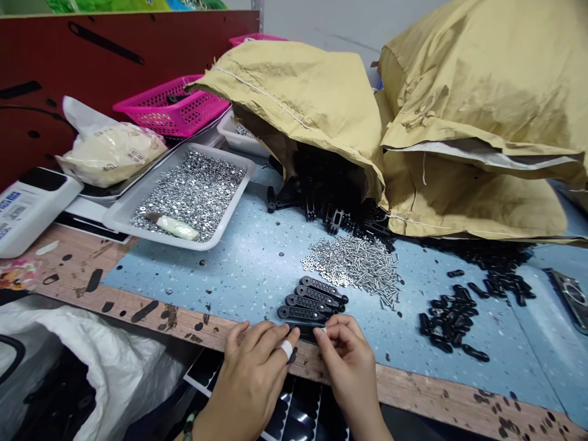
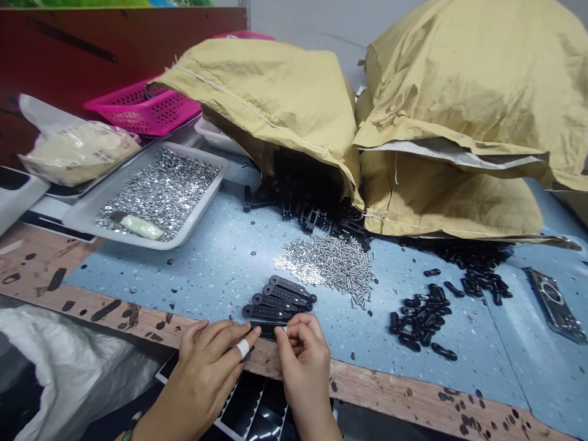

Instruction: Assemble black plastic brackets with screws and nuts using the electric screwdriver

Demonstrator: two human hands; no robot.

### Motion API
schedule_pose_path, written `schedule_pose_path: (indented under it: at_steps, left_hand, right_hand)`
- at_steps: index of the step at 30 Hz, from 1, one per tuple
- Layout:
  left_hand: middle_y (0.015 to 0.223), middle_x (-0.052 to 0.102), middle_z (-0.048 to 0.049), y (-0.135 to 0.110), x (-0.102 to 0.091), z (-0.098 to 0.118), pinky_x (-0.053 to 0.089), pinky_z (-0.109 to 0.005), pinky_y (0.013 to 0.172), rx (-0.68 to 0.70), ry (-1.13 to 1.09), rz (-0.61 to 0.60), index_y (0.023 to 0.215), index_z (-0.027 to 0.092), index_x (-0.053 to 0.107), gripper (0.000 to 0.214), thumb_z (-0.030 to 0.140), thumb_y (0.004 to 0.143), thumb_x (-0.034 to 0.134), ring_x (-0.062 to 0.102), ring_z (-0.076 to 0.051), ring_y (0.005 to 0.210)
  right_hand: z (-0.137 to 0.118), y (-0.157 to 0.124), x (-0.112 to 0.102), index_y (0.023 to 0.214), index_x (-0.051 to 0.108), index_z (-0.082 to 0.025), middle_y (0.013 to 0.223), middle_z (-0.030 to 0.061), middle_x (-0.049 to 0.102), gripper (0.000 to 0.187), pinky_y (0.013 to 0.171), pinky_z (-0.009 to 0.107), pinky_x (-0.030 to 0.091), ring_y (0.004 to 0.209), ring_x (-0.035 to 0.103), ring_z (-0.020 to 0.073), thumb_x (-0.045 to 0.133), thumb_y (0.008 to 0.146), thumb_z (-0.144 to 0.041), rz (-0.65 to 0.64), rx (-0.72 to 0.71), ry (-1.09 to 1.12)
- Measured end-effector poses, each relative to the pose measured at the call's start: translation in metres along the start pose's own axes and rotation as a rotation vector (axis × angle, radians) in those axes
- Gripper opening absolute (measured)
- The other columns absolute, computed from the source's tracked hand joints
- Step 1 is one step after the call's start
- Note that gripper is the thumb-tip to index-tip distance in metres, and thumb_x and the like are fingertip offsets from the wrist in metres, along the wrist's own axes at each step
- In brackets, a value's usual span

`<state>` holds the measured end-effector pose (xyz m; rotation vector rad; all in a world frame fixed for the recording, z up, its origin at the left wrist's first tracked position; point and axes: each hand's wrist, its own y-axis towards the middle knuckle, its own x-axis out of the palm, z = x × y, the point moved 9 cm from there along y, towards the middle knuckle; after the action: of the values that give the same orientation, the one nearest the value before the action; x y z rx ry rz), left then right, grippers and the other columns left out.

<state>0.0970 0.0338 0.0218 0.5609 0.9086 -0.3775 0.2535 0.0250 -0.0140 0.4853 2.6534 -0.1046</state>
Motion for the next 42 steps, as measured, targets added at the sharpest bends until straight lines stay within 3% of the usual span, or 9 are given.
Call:
schedule_pose_path:
  at_steps: [6, 12, 22, 25, 28, 31, 34, 37, 42]
  left_hand:
    - [0.107, 0.066, 0.0007, 0.005, 0.001, -0.001, 0.023, -0.042, 0.096, -0.05, -0.064, -0.012, 0.125, 0.028, 0.056, 0.042, 0.01, 0.089, 0.044, 0.053, -0.02, 0.099]
    - [0.109, 0.065, 0.0004, 0.004, -0.003, 0.001, 0.023, -0.045, 0.096, -0.024, -0.022, -0.012, 0.124, 0.028, 0.056, 0.041, 0.011, 0.089, 0.045, 0.053, -0.022, 0.101]
    - [0.111, 0.063, -0.0027, 0.004, -0.002, -0.003, 0.03, -0.05, 0.094, -0.025, -0.069, -0.055, 0.126, 0.029, 0.055, 0.043, 0.009, 0.089, 0.044, 0.052, -0.024, 0.104]
    - [0.126, 0.055, -0.0047, 0.002, -0.001, -0.01, 0.041, -0.046, 0.095, -0.076, -0.183, -0.119, 0.128, 0.026, 0.053, 0.041, 0.011, 0.091, 0.043, 0.046, -0.024, 0.117]
    - [0.134, 0.05, -0.0039, 0.001, -0.003, -0.017, 0.048, -0.039, 0.096, -0.165, -0.352, -0.085, 0.125, 0.025, 0.055, 0.038, 0.014, 0.095, 0.035, 0.044, -0.021, 0.124]
    - [0.135, 0.052, -0.0024, 0.001, -0.003, -0.026, 0.052, -0.033, 0.092, -0.243, -0.465, -0.042, 0.129, 0.026, 0.051, 0.041, 0.014, 0.098, 0.029, 0.051, -0.018, 0.121]
    - [0.14, 0.047, -0.0038, -0.001, -0.012, -0.038, 0.049, -0.037, 0.094, -0.281, -0.368, 0.043, 0.136, 0.027, 0.045, 0.043, 0.015, 0.098, 0.028, 0.049, -0.02, 0.123]
    - [0.136, 0.05, -0.0057, 0.0, -0.015, -0.033, 0.04, -0.049, 0.096, -0.141, -0.102, 0.014, 0.135, 0.026, 0.046, 0.043, 0.017, 0.093, 0.041, 0.042, -0.028, 0.125]
    - [0.129, 0.058, -0.0036, -0.001, -0.004, -0.019, 0.028, -0.047, 0.095, 0.043, 0.098, -0.067, 0.126, 0.023, 0.055, 0.04, 0.013, 0.087, 0.049, 0.048, -0.028, 0.118]
  right_hand:
    - [-0.011, 0.003, 0.004, 0.065, 0.042, -0.021, 0.072, -0.0004, 0.044, 0.028, 0.051, 0.025, 0.037, 0.055, 0.044, 0.0119, 0.055, 0.087, -0.031, -0.065, -0.149, -0.286]
    - [-0.004, 0.007, 0.008, 0.064, 0.047, -0.02, 0.079, 0.0029, 0.049, 0.032, 0.056, 0.025, 0.042, 0.068, 0.052, 0.0148, 0.048, 0.091, -0.035, -0.193, -0.051, -0.123]
    - [-0.015, 0.014, -0.001, 0.056, 0.04, -0.022, 0.062, -0.0005, 0.046, 0.044, 0.044, 0.026, 0.035, 0.047, 0.045, 0.0129, 0.054, 0.086, -0.051, -0.082, -0.224, -0.616]
    - [-0.034, 0.008, -0.006, 0.075, 0.054, -0.02, 0.08, 0.0053, 0.054, 0.031, 0.043, 0.027, 0.04, 0.057, 0.054, 0.0167, 0.059, 0.083, -0.049, -0.027, -0.286, -0.666]
    - [-0.069, -0.011, 0.01, 0.108, 0.056, -0.019, 0.112, 0.0131, 0.052, 0.026, 0.064, 0.031, 0.053, 0.085, 0.06, 0.0214, 0.059, 0.086, -0.033, -0.119, -0.486, -0.488]
    - [-0.09, -0.024, 0.021, 0.097, 0.06, -0.021, 0.104, 0.0101, 0.056, 0.013, 0.068, 0.031, 0.052, 0.085, 0.06, 0.0195, 0.053, 0.087, -0.016, -0.191, -0.593, -0.346]
    - [-0.073, -0.01, 0.006, 0.079, 0.058, -0.02, 0.092, 0.0073, 0.054, 0.011, 0.057, 0.027, 0.05, 0.075, 0.057, 0.017, 0.051, 0.089, -0.02, -0.12, -0.343, -0.127]
    - [-0.037, 0.01, -0.001, 0.074, 0.058, -0.019, 0.097, 0.0075, 0.051, 0.019, 0.045, 0.023, 0.045, 0.066, 0.052, 0.0139, 0.055, 0.087, -0.034, -0.125, -0.014, 0.062]
    - [-0.012, 0.03, 0.007, 0.062, 0.058, -0.017, 0.093, 0.0077, 0.052, 0.018, 0.046, 0.024, 0.042, 0.07, 0.053, 0.0168, 0.06, 0.076, -0.028, -0.173, 0.088, 0.094]
